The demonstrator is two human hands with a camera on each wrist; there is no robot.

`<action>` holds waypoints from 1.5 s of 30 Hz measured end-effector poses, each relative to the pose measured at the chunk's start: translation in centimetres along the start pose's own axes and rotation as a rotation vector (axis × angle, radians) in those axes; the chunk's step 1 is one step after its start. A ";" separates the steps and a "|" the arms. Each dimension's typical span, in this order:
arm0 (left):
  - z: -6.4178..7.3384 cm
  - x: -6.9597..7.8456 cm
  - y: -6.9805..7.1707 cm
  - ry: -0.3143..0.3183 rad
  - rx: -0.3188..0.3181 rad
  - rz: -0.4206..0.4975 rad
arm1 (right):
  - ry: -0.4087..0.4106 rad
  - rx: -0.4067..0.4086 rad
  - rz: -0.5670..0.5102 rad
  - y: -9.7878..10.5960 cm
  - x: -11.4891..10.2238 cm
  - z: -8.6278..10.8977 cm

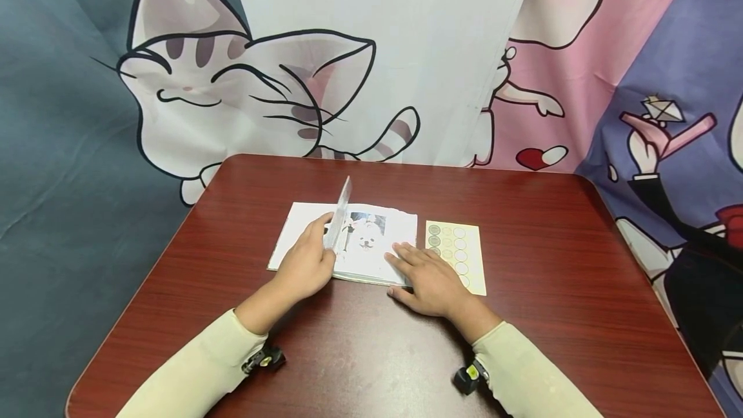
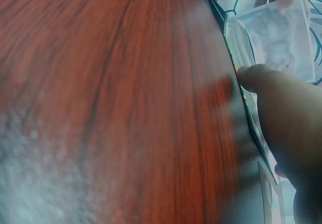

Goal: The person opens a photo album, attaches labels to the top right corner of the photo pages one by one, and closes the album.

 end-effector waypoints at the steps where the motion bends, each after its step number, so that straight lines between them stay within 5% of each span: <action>1: 0.0 -0.2 0.2 0.013 0.009 -0.003 | -0.001 -0.001 0.001 0.0 0.0 0.0; 9: 0.1 -1.3 1.7 0.070 0.119 -0.093 | -0.003 -0.009 0.003 0.0 0.0 0.0; 13: 0.1 -2.1 2.0 0.119 0.114 -0.187 | 0.001 -0.007 0.006 0.0 0.0 0.1; 23: 0.1 -4.6 1.1 0.265 -0.127 -0.340 | 0.008 -0.010 -0.003 0.3 -0.1 0.2; 36: 0.5 -5.5 0.0 0.277 -0.334 -0.401 | 0.064 0.014 0.003 0.4 -0.4 1.0; 45: 0.9 -5.6 -0.2 0.283 -0.398 -0.391 | 0.058 0.005 0.018 0.4 -0.4 1.6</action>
Point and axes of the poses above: each hand's wrist, its own z-axis away from the middle knuckle, its own y-axis out of the back of the hand, x = y × z, the point moved 5 cm from there along -z, towards the middle knuckle, and after that the axes turned 13 degrees about -z, right-handed, at the moved point
